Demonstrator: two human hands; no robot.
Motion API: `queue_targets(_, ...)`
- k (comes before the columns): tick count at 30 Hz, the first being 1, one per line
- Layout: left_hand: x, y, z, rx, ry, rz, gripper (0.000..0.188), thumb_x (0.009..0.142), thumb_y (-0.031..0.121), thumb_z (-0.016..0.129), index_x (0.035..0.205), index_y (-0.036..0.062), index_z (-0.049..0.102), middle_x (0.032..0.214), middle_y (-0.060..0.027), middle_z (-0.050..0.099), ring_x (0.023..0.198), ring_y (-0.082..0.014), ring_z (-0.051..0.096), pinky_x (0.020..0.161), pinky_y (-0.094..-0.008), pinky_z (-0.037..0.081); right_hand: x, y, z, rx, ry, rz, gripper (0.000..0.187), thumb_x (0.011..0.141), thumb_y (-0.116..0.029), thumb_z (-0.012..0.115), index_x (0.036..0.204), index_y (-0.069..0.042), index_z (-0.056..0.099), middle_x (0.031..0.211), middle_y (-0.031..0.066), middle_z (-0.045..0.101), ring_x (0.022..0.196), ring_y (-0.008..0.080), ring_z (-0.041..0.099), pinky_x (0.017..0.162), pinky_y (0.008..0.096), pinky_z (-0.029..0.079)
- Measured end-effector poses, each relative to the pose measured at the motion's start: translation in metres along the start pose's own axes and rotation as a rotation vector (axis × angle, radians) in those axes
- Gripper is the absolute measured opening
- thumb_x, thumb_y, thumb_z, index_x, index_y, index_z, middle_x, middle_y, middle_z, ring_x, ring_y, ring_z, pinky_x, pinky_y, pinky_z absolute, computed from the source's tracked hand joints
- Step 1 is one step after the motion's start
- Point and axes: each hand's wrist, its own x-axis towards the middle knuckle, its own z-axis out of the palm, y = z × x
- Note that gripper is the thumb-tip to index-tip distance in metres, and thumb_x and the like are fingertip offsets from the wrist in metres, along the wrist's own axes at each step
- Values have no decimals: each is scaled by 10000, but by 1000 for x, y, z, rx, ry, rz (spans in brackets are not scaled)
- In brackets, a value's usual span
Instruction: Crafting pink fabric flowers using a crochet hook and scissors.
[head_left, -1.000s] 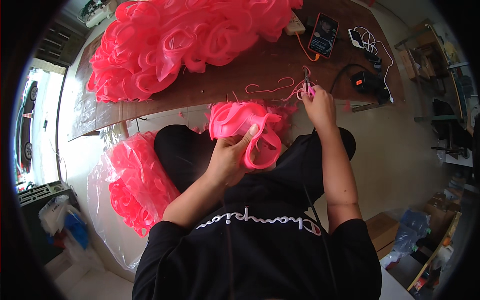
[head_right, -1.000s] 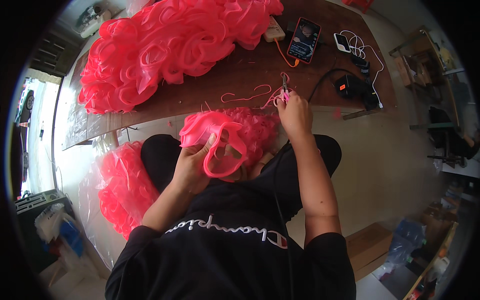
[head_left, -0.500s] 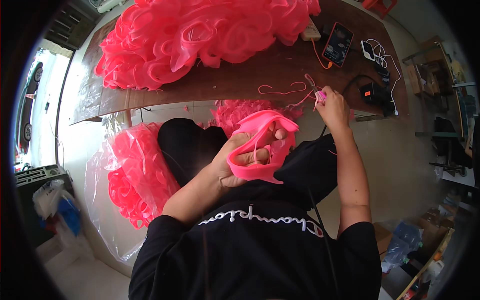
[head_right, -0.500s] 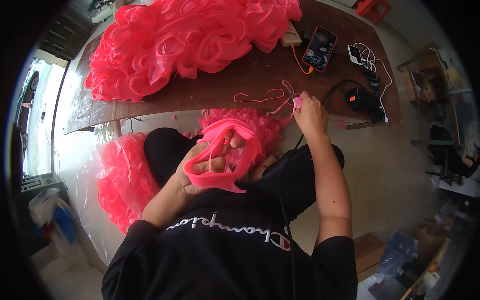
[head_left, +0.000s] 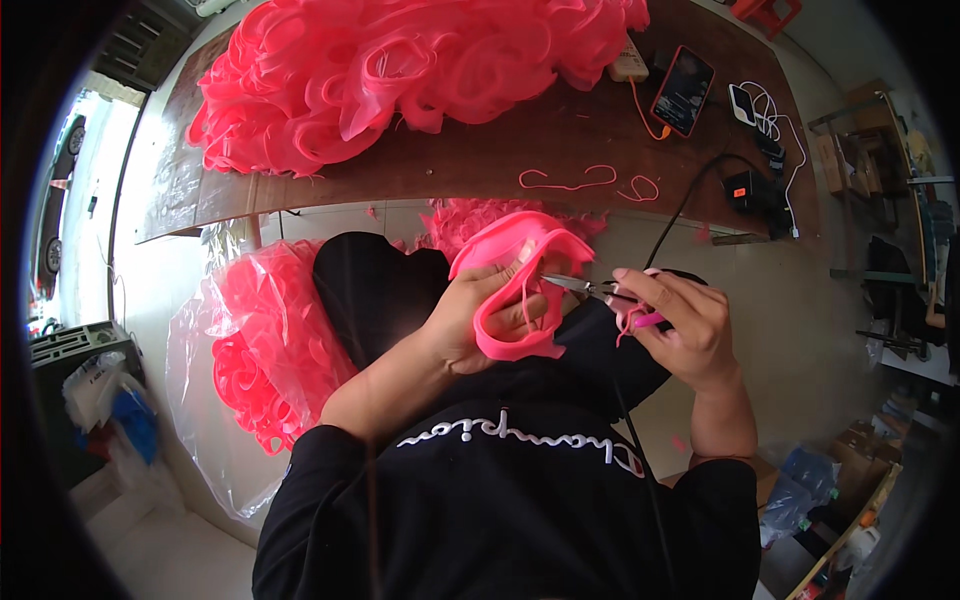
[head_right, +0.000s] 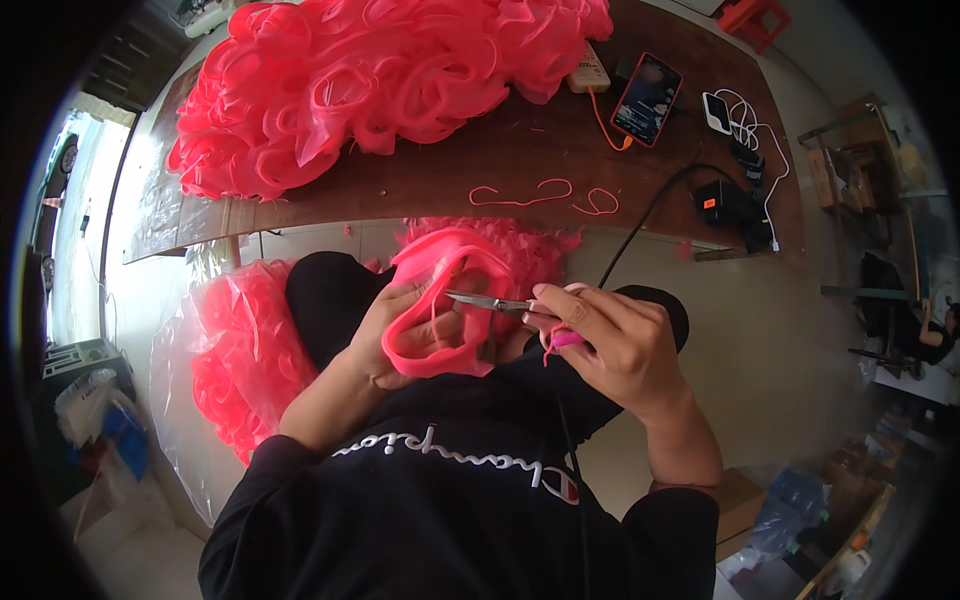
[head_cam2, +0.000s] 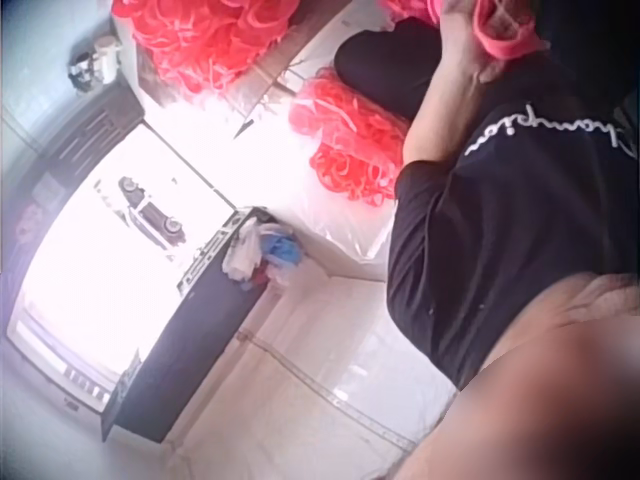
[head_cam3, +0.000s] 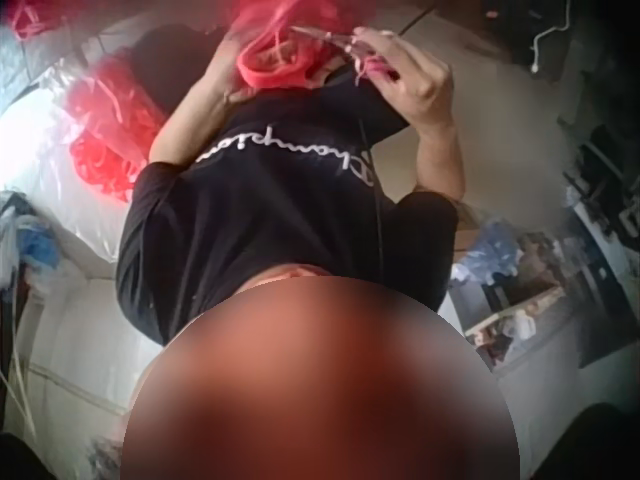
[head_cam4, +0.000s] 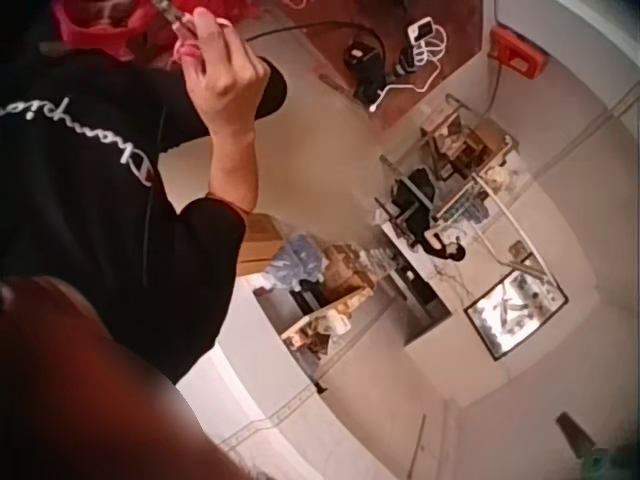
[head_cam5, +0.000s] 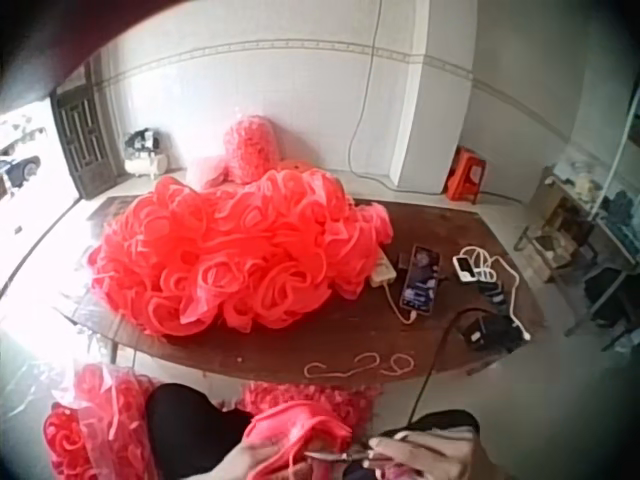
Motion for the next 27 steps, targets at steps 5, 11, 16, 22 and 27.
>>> queue_targets(5,12,-22,-34,562,-20,679,395,1061,367,350,1104,47,576,642,-8,490,508,-63,423,482,-228,374,-12,-34,16,407,-11,354,366,716,-40,820,1027,13,634,723,69,698,635,91,673,597,210,524)
queue_targets(11,31,-31,-52,550,-157,959,479,1066,399,252,1212,21,506,644,-51,493,508,-121,436,472,-254,356,-18,-62,41,669,-117,488,358,803,-209,790,993,24,595,672,78,704,624,73,682,557,192,506)
queue_targets(16,31,-26,-43,712,-206,1167,558,1064,419,206,1354,-7,421,646,-48,480,519,-131,406,480,-265,337,-12,-66,42,690,-92,475,351,820,-217,775,992,28,591,672,82,705,625,82,686,562,191,509)
queue_targets(22,29,-32,-40,852,-101,1272,591,1062,427,207,1379,-30,409,668,-58,476,549,-142,394,518,-257,314,-13,-66,42,615,-100,446,300,801,-150,766,981,25,601,672,88,703,641,108,703,565,197,514)
queue_targets(27,29,-33,-42,726,-163,1239,575,1065,416,222,1368,-29,422,704,-57,482,577,-142,397,528,-264,327,-22,-63,49,565,-78,421,280,786,-90,756,990,28,604,692,91,707,670,129,718,579,211,538)
